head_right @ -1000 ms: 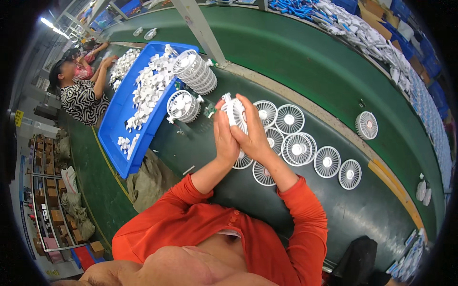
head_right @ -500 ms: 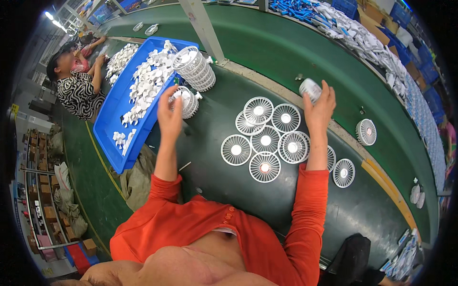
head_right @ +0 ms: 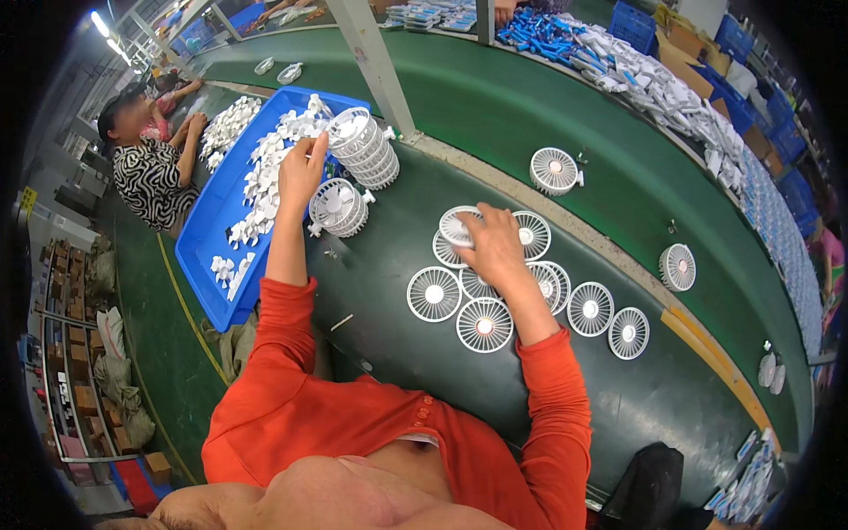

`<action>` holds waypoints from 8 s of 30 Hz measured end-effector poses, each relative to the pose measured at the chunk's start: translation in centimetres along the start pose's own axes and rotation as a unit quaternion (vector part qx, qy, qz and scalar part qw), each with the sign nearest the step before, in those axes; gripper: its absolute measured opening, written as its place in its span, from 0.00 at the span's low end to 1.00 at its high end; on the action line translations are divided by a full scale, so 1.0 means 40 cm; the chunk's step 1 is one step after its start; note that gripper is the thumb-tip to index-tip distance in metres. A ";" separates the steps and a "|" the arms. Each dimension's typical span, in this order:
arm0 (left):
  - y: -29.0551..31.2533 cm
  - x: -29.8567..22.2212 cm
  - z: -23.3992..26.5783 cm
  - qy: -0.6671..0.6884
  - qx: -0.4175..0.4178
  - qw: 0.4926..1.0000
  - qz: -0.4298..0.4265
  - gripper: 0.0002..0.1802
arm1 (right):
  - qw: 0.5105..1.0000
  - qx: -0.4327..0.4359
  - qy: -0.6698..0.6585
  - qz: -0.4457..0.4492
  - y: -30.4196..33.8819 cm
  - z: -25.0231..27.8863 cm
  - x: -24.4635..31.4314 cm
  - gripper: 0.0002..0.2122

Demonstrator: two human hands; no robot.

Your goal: Assembling the protective grilles for small electronic fans on an assembly line.

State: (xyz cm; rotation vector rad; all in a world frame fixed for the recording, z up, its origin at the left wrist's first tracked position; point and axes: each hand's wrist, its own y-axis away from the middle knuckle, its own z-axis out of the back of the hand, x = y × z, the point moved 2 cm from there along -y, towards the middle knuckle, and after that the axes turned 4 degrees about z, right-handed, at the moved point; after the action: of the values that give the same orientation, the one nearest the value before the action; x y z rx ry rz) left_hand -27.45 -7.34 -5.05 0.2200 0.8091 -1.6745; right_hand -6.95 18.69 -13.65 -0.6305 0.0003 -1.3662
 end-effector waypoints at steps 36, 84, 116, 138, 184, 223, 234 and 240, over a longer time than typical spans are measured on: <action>0.398 -0.176 -0.205 0.792 0.332 0.443 0.259 0.25 | 0.967 -0.069 -0.240 0.042 -0.032 0.057 0.142 0.34; -0.070 0.073 -0.078 0.093 0.094 0.991 -0.012 0.23 | 0.981 0.109 0.035 -0.156 0.021 0.122 -0.060 0.31; 0.407 -0.259 -0.216 0.759 0.368 0.483 0.236 0.25 | 0.938 -0.239 -0.250 0.009 -0.037 0.161 0.095 0.11; 0.459 -0.276 -0.146 0.734 0.164 0.639 0.162 0.20 | 0.944 -0.110 -0.304 0.062 -0.022 0.046 0.150 0.37; -0.083 -0.058 -0.148 0.024 0.148 0.955 -0.256 0.18 | 0.987 0.082 -0.138 -0.007 0.004 0.014 0.049 0.33; 0.419 -0.189 -0.210 0.755 0.237 0.552 0.262 0.19 | 0.979 -0.051 -0.188 0.058 -0.025 0.049 0.157 0.35; 0.466 -0.265 -0.167 0.543 0.060 0.837 -0.018 0.20 | 0.854 -0.082 -0.511 -0.050 -0.016 0.009 0.160 0.28; 0.378 -0.230 -0.197 0.423 0.144 0.890 -0.091 0.24 | 0.890 -0.074 -0.445 -0.063 -0.045 0.054 0.064 0.25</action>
State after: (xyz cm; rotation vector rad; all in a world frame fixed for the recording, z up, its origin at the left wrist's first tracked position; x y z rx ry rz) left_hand -13.14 3.91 -11.70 1.1743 1.2353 -1.8695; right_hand -7.21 17.15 -10.16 -1.3627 -0.6904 -1.0974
